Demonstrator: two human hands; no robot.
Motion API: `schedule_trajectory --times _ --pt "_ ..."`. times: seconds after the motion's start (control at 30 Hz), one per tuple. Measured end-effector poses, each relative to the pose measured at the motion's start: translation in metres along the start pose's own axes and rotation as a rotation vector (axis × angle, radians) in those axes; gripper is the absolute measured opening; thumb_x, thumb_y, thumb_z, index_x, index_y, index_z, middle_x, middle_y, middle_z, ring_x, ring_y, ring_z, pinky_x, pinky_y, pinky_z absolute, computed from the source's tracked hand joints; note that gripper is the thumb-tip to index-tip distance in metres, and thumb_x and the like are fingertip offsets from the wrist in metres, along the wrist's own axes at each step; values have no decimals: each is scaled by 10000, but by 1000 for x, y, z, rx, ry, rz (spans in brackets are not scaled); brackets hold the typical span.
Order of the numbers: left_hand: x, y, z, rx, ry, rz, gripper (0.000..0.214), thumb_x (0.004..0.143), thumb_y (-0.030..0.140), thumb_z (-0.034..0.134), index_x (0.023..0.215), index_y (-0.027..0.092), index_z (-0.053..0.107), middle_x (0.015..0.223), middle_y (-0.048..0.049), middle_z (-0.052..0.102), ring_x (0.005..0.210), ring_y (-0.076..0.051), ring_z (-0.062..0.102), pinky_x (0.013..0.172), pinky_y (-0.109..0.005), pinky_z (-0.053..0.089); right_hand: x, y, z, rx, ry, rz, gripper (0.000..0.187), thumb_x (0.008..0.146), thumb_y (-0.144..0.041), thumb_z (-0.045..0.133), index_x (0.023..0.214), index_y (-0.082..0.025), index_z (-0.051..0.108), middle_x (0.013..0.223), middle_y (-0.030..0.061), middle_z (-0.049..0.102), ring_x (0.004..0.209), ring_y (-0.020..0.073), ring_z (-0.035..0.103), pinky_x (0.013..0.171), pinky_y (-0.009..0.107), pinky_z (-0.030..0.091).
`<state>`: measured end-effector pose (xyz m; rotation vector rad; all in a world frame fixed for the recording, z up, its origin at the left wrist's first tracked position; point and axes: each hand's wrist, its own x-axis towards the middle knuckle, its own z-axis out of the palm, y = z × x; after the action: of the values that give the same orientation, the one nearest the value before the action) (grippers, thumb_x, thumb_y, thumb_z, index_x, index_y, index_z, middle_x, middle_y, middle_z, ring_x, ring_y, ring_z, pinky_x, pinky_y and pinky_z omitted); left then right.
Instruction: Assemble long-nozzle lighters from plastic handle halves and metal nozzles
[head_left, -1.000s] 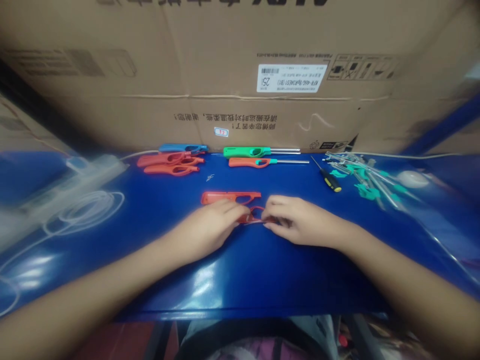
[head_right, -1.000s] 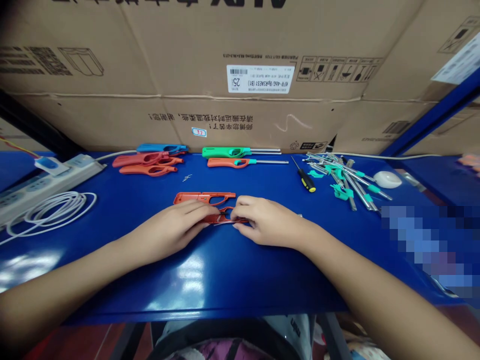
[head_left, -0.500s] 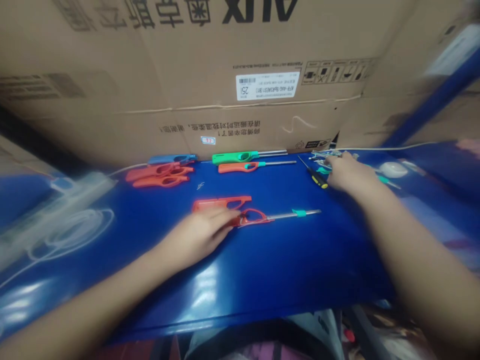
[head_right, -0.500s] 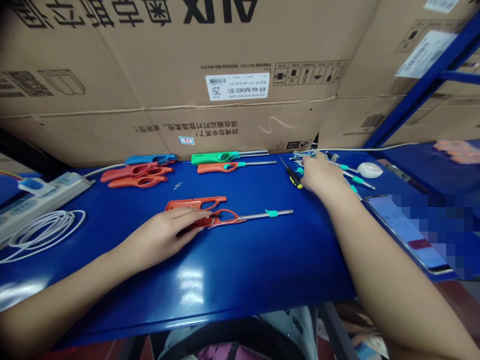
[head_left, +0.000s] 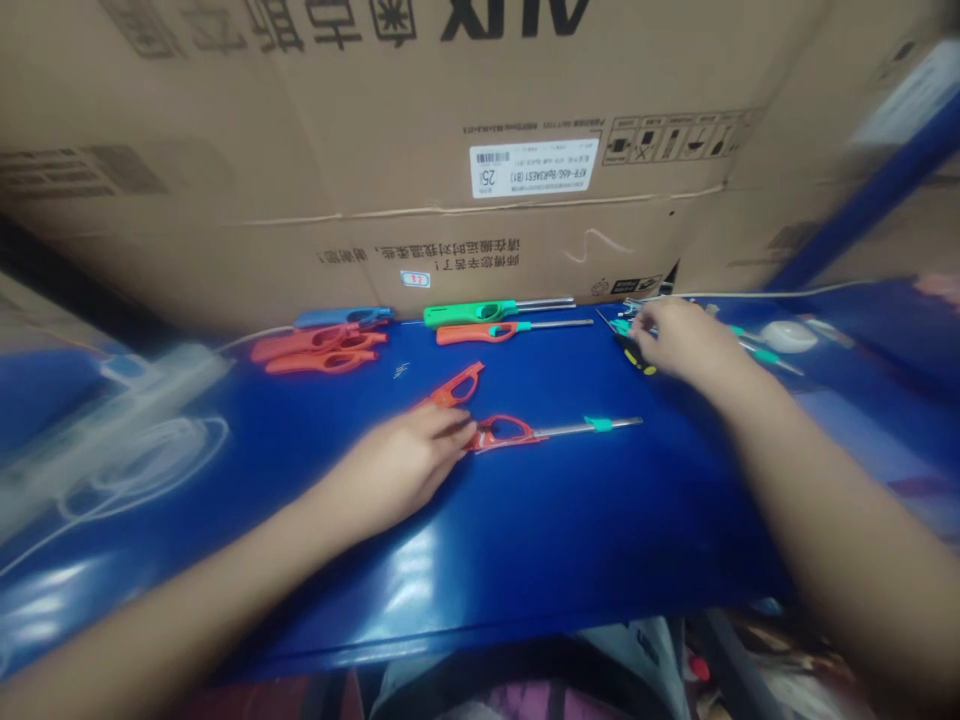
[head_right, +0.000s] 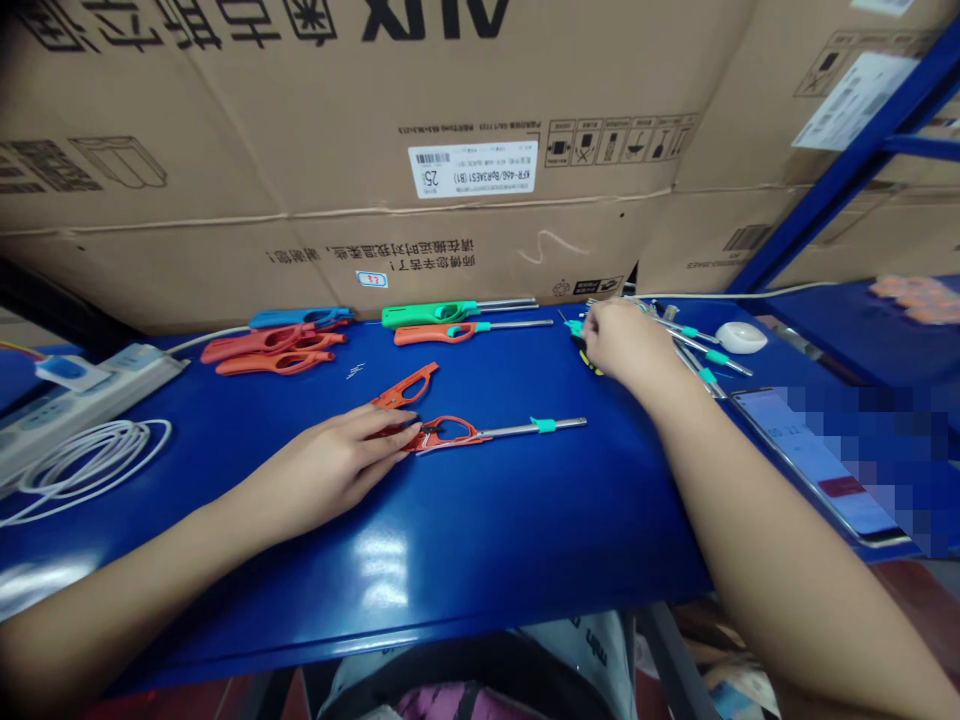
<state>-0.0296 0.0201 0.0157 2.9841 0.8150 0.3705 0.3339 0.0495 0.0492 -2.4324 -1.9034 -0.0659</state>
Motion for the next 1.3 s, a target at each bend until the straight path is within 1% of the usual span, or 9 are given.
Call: schedule_trajectory --times 0.03,0.13,0.23,0.33,0.43,0.87,1.03,1.23,1.3 --pt "0 0 1 -2 -4 -6 334 1024 271 477 1266 188 692 1263 -107 693 1119 -272 676 971 -464 582 -5 -6 -1 48 1 -120 140 921 -247 543 952 -187 665 1091 123 668 976 252 634 826 344 474" --pt "-1 1 4 -24 4 -23 319 1019 263 485 1252 192 691 1254 -83 697 1106 -251 674 990 -438 568 -28 -32 -1 275 -56 -635 128 950 -289 548 941 -202 641 1051 76 649 907 202 612 813 311 458" --pt "-1 4 6 -59 34 -43 302 1020 254 480 1225 180 690 1221 -78 705 1098 -235 664 1006 -411 548 -55 -61 2 350 -115 -822 125 988 -279 509 968 -215 616 1022 38 636 872 174 603 743 281 435" --pt "-1 8 5 -117 34 -68 289 1017 239 479 1215 173 679 1192 -80 704 1084 -228 656 986 -390 547 -75 -80 6 231 -151 -855 133 1004 -270 490 971 -205 601 1009 34 631 796 163 594 659 273 392" --pt "-1 11 2 -168 33 -89 273 1008 227 488 1202 177 673 1168 -79 698 1061 -225 648 946 -376 551 -80 -87 9 144 -159 -848 144 1010 -263 476 962 -192 592 996 40 631 748 158 581 604 269 345" --pt "2 11 6 -439 48 -136 266 957 183 540 1208 172 628 1068 -90 607 1006 -213 599 908 -359 530 -78 -87 20 97 -50 -1045 193 1028 -230 407 959 -175 579 965 60 627 691 158 521 578 293 283" --pt "3 12 3 -490 13 -204 269 923 190 580 1184 184 645 1039 -77 592 963 -211 611 885 -369 542 -78 -87 24 28 7 -1107 174 1000 -170 404 973 -158 576 981 73 621 622 150 448 549 308 216" --pt "4 12 3 -526 -15 -220 256 916 197 581 1162 177 646 1021 -72 590 938 -210 605 874 -376 542 -81 -88 21 -75 97 -1179 169 912 -80 439 976 -152 578 943 78 619 590 151 381 570 318 186" --pt "4 12 3 -539 -20 -227 246 912 191 581 1148 169 645 1037 -79 590 947 -211 605 879 -376 539 -82 -88 20 -87 100 -1176 155 922 -89 446 971 -153 577 943 74 621 581 147 371 571 318 184"
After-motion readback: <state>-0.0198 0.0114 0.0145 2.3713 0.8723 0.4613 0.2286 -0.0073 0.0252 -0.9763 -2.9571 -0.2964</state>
